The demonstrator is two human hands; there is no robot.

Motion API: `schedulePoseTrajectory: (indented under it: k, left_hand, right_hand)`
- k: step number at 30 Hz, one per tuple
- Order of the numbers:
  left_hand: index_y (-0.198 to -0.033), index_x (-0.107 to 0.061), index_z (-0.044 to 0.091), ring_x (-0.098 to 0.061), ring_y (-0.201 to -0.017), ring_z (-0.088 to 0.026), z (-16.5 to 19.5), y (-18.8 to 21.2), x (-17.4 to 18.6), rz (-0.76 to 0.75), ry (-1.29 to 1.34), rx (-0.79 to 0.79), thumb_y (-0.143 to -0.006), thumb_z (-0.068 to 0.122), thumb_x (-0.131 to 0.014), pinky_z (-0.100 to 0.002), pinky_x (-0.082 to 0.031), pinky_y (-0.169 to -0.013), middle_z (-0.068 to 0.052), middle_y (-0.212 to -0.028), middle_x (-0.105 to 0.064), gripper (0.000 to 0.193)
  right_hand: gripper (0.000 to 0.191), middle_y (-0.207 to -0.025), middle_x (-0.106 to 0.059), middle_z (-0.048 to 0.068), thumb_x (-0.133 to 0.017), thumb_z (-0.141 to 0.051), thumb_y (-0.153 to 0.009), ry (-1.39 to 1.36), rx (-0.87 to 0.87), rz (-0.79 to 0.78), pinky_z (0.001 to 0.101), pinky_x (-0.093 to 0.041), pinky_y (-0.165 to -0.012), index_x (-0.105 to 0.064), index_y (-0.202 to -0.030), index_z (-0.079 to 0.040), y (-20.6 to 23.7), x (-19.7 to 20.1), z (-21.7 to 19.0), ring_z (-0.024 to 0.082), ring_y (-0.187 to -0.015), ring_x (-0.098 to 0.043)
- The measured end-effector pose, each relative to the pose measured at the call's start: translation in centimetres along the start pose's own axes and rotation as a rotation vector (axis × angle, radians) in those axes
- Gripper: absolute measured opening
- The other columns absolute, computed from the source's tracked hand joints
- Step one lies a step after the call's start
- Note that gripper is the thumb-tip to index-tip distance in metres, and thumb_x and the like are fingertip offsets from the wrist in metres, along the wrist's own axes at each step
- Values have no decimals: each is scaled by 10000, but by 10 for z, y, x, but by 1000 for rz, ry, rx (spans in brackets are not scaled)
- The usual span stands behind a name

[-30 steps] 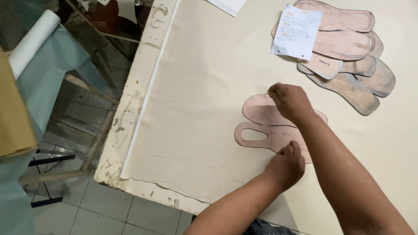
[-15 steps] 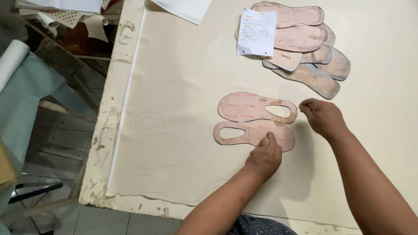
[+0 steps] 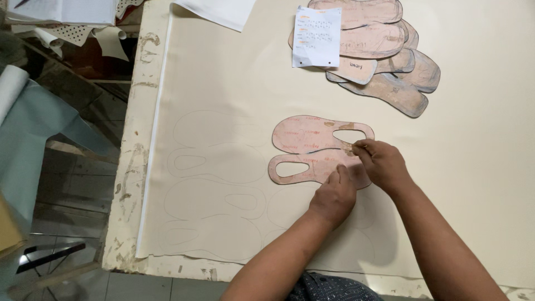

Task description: The person places a pink shoe-shaped pattern on a large sheet of off-white material and traces its outline with a small tool. They repeat this process multiple times, creating several traced outlines on the material.

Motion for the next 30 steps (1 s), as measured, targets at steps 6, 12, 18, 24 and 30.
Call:
schedulePoseTrajectory:
  k: [6,12,18,24,30]
  left_hand:
    - [-858,-671,-9,-623,-1009,-339,-12,-10,15,-217,231,85,-858,27,-595,-394,-588,-712,-222,-1206,-590,84]
    - [-911,-741,56,-611,-1066,-321,-45,-27,21,-350,423,206,-876,113,-593,-438,-548,-859,-103,-1302,-572,163]
    - [-1037,-730,8,-665,-1105,-283,-77,-56,-9,-689,742,443,-905,388,-521,-405,-516,-955,-137,-1269,-645,453]
    - [-1231,-670,-121,-737,-1032,-301,-90,-74,-39,-908,1033,542,-969,434,-397,-395,-534,-962,-247,-1184,-755,672]
    - [-1411,-491,-21,-708,-1088,-307,-96,-72,-39,-977,1078,673,-952,413,-390,-459,-554,-932,-154,-1307,-693,640]
  right_hand:
    - [238,-969,-775,135,-647,-239,-967,169,-55,-48,409,-567,-781,-766,-1094,-77,24,20,14,310,-869,-736]
    - [216,-957,-772,131,-646,-222,-955,231,-43,-72,417,-563,-789,-773,-1045,-71,65,23,21,323,-888,-716]
    - [182,-898,-748,128,-672,-221,-934,181,156,-10,430,-551,-765,-751,-981,-63,76,-2,6,336,-851,-687]
    - [133,-862,-730,123,-693,-190,-924,33,143,-24,415,-550,-716,-738,-991,-84,69,-37,-15,315,-799,-693]
    - [203,-926,-757,106,-607,-59,-901,-250,143,-105,366,-572,-762,-736,-1056,-85,62,-80,-36,261,-839,-739]
Point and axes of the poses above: each hand's wrist, its own y-axis away from the middle knuckle, its own x-axis out of the back of the hand, z = x × y, the point moved 3 cm from there along -y, towards the middle knuckle
